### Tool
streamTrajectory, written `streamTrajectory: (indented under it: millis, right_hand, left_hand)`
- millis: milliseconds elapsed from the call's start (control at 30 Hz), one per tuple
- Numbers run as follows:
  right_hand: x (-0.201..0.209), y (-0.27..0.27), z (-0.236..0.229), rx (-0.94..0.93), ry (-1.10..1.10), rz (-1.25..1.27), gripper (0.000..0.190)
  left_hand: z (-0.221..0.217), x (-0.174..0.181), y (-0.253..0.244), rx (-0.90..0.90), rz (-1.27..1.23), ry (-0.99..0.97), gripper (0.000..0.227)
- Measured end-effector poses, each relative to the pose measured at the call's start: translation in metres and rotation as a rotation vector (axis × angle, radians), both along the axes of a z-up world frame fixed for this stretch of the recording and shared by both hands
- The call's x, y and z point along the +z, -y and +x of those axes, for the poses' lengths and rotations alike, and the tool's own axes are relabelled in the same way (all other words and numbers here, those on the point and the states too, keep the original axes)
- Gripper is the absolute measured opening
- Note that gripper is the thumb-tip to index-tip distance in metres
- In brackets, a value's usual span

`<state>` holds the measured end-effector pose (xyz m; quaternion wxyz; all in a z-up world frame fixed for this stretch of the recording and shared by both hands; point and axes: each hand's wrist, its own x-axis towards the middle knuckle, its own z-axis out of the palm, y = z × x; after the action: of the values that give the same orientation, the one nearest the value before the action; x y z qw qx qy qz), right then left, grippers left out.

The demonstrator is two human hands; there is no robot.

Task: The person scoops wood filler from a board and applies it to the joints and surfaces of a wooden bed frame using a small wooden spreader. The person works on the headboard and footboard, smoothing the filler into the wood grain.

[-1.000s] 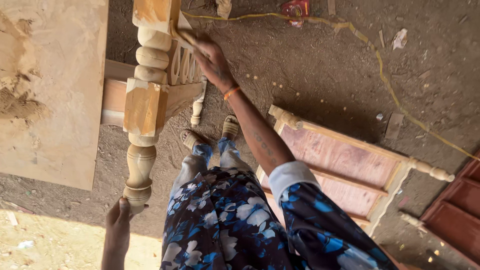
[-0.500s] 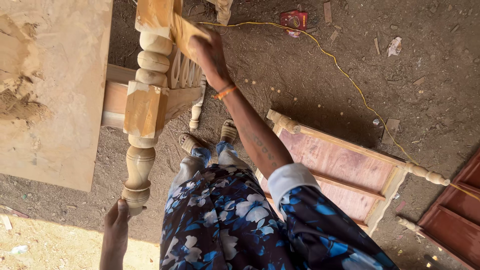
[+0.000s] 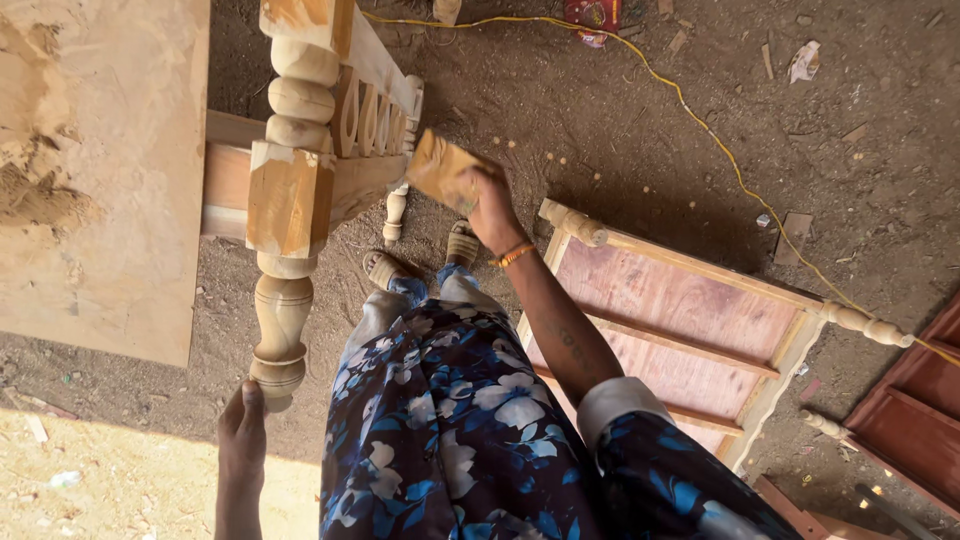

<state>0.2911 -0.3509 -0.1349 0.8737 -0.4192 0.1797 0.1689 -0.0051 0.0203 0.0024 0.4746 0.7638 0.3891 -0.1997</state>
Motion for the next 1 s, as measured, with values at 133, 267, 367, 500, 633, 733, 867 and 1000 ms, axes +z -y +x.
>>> streamTrajectory:
  millis: [133, 267, 367, 500, 633, 733, 867, 1000]
  right_hand:
    - [-0.040, -0.008, -0.063, -0.022, -0.123, 0.185, 0.006]
    - [-0.048, -0.006, -0.101, -0.100, -0.250, 0.322, 0.003]
    - [-0.043, 0.003, -0.108, -0.119, -0.281, 0.307, 0.019]
    - [-0.043, 0.020, -0.102, -0.065, -0.177, 0.279, 0.030]
    - [-0.047, 0.039, -0.101, -0.140, -0.197, 0.308, 0.034]
    - [-0.042, 0.042, -0.098, -0.202, -0.154, 0.304, 0.033]
    - [-0.019, 0.036, -0.121, -0.295, -0.162, 0.308, 0.041]
    - [0.003, 0.016, -0.154, -0.362, -0.108, 0.296, 0.045]
  left_hand:
    - [0.011, 0.018, 0.003, -0.083, 0.092, 0.032, 0.069]
    - [0.024, 0.028, 0.004, -0.126, 0.114, -0.002, 0.068]
    - [0.028, 0.030, -0.002, -0.127, 0.117, -0.023, 0.064]
    - [0.030, 0.029, -0.021, 0.060, -0.001, 0.077, 0.064]
    - [0.041, 0.023, -0.051, 0.451, -0.294, 0.255, 0.072]
    - [0.051, 0.018, -0.075, 0.476, -0.382, 0.382, 0.078]
    - [0.066, 0.010, -0.099, 0.484, -0.485, 0.410, 0.078]
    - [0.077, -0.001, -0.119, 0.511, -0.648, 0.418, 0.074]
